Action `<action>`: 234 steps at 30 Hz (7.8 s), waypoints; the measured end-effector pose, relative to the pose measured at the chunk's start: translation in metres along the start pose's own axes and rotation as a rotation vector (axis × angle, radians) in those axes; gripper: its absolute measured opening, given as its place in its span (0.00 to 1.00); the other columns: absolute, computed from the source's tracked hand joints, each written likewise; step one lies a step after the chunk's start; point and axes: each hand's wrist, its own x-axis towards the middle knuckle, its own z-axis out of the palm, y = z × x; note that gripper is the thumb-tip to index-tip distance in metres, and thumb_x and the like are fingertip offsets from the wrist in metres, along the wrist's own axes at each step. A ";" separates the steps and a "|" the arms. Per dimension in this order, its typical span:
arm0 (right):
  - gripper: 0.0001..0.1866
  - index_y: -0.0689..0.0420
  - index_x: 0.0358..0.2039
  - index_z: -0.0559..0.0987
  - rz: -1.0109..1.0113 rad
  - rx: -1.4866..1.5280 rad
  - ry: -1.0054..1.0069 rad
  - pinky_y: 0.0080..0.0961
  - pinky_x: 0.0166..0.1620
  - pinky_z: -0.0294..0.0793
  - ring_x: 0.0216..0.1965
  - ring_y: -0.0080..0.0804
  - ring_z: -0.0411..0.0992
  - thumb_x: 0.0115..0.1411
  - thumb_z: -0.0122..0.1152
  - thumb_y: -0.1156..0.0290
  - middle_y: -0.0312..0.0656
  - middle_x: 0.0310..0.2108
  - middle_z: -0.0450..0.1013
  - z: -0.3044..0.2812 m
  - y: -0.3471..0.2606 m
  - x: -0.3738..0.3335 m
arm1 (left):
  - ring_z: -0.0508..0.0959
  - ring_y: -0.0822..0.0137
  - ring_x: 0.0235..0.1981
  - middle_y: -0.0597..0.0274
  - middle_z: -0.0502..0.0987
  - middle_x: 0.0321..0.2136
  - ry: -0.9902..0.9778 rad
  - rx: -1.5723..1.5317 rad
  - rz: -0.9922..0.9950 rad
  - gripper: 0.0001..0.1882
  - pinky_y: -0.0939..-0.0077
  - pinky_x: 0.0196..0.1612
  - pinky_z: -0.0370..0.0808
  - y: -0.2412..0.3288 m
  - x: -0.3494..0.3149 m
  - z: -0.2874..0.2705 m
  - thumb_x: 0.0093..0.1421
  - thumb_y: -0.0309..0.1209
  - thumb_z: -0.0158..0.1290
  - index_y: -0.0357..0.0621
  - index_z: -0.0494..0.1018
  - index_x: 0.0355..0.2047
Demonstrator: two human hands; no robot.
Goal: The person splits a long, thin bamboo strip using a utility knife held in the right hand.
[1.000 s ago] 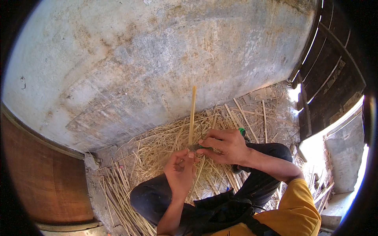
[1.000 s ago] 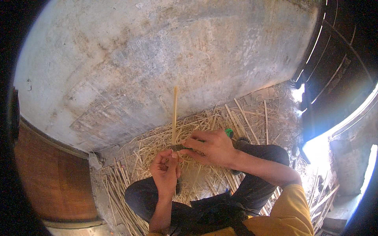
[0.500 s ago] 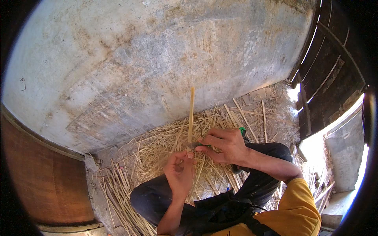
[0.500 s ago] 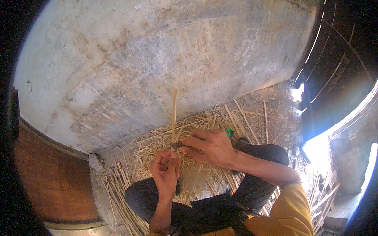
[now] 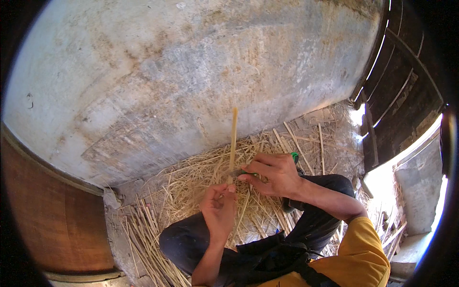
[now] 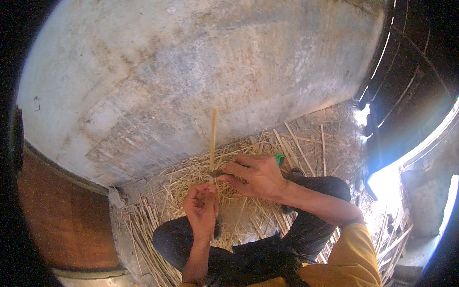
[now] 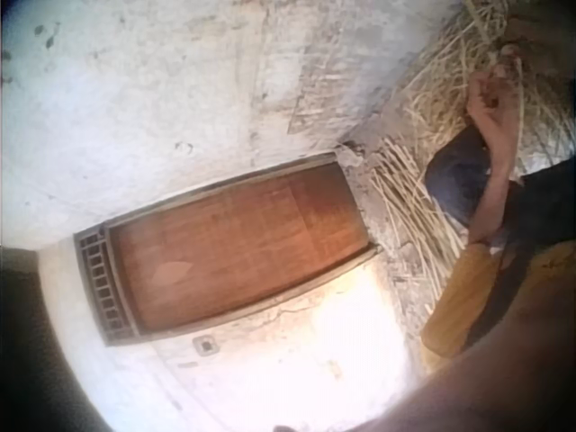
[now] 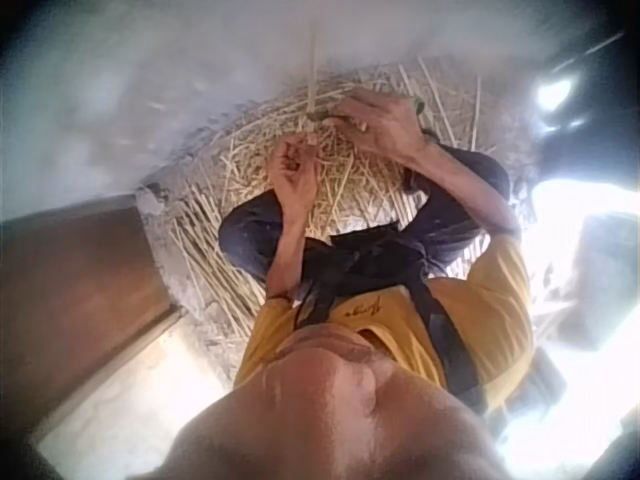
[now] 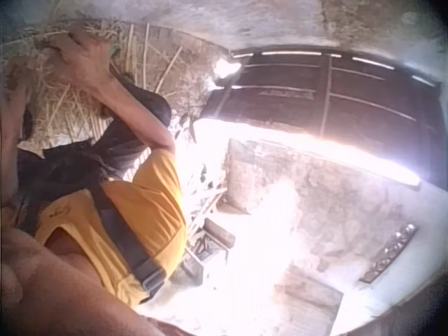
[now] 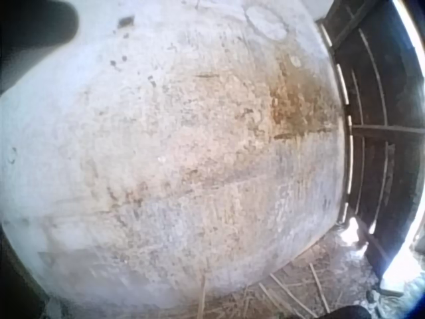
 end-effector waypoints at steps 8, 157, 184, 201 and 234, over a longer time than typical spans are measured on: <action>0.10 0.50 0.34 0.83 0.001 -0.012 0.000 0.32 0.21 0.73 0.21 0.35 0.76 0.53 0.75 0.64 0.36 0.25 0.74 -0.002 -0.001 0.004 | 0.64 0.85 0.16 0.71 0.73 0.21 0.011 -0.010 -0.006 0.03 0.85 0.17 0.57 0.000 0.001 0.000 0.69 0.27 0.55 0.43 0.72 0.38; 0.17 0.52 0.46 0.79 0.048 0.132 -0.177 0.34 0.28 0.78 0.29 0.39 0.79 0.59 0.70 0.60 0.39 0.36 0.74 0.000 0.000 -0.005 | 0.59 0.83 0.23 0.75 0.64 0.26 -0.218 -0.172 -0.194 0.13 0.85 0.25 0.56 0.002 -0.003 0.002 0.75 0.41 0.46 0.45 0.69 0.41; 0.15 0.58 0.41 0.83 -0.049 -0.007 -0.006 0.30 0.26 0.75 0.26 0.35 0.77 0.54 0.75 0.69 0.40 0.30 0.76 0.005 -0.013 -0.007 | 0.70 0.67 0.28 0.57 0.73 0.27 -0.035 0.530 0.168 0.12 0.69 0.33 0.68 0.008 -0.008 0.006 0.75 0.32 0.42 0.37 0.72 0.41; 0.12 0.60 0.42 0.83 0.256 -0.039 0.207 0.33 0.33 0.76 0.29 0.43 0.78 0.62 0.68 0.68 0.48 0.34 0.79 -0.033 0.054 0.029 | 0.68 0.53 0.19 0.48 0.69 0.21 -0.104 0.637 0.318 0.08 0.66 0.25 0.67 -0.006 -0.018 0.008 0.72 0.29 0.47 0.36 0.72 0.40; 0.13 0.51 0.39 0.81 -0.058 0.029 -0.158 0.30 0.23 0.75 0.23 0.32 0.77 0.54 0.75 0.66 0.36 0.33 0.75 -0.005 0.004 -0.004 | 0.59 0.82 0.21 0.73 0.64 0.24 -0.276 -0.079 -0.272 0.12 0.83 0.24 0.59 0.009 0.000 0.002 0.76 0.37 0.43 0.40 0.69 0.45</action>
